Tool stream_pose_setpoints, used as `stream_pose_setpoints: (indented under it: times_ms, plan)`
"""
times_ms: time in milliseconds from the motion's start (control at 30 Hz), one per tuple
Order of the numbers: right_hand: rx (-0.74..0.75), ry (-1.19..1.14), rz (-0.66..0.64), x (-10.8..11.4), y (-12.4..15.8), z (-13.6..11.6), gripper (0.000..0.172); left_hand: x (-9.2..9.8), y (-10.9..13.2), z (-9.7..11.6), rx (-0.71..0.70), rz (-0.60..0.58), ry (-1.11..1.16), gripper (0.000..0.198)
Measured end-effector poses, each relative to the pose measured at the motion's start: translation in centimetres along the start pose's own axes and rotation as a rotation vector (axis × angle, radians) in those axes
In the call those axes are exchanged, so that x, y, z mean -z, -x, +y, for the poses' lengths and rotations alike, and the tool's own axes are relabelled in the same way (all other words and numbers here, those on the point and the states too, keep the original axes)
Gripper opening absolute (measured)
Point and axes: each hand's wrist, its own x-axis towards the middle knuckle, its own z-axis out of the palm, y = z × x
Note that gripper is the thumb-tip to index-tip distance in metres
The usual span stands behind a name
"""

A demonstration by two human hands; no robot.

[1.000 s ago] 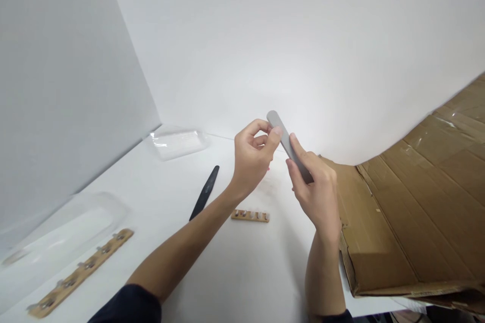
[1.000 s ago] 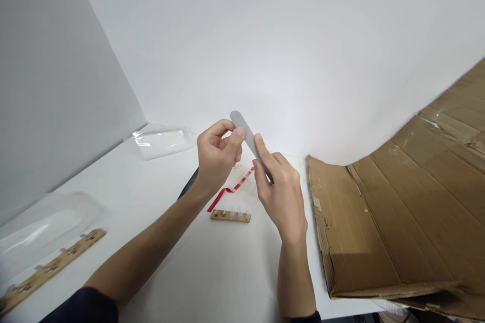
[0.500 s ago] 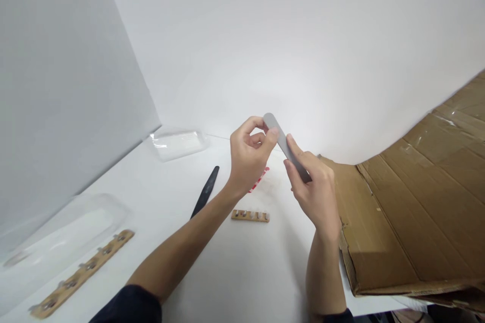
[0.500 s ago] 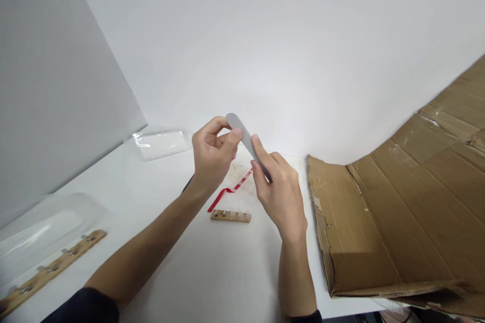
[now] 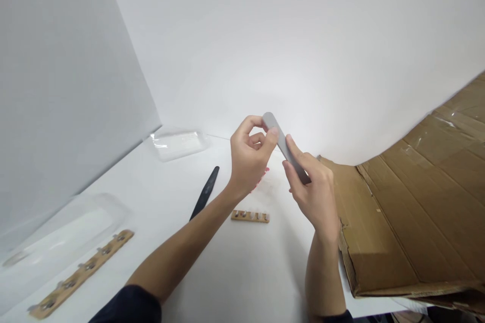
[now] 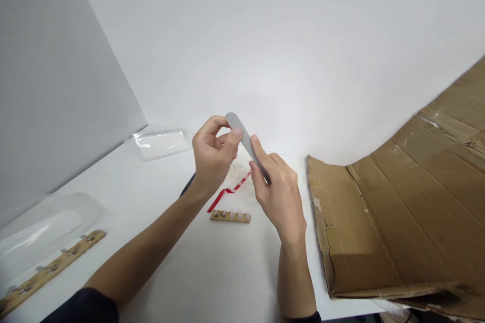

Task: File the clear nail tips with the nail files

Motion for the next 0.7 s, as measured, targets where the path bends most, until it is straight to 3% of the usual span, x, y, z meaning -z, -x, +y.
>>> stream_pose_setpoints:
  times_ms: [167,500,700]
  plan:
    - [-0.004,-0.003,0.006,0.01,-0.01,0.17,0.05,0.14,-0.03,0.03,0.003,-0.021,-0.014,0.016]
    - [-0.007,-0.003,0.015,0.28,0.09,0.08,0.049,0.16,-0.05,0.1,0.025,-0.064,-0.031,0.029]
    - [0.002,0.017,0.024,0.09,0.0,0.21,0.049,0.11,-0.08,-0.11,0.047,-0.065,0.013,0.017]
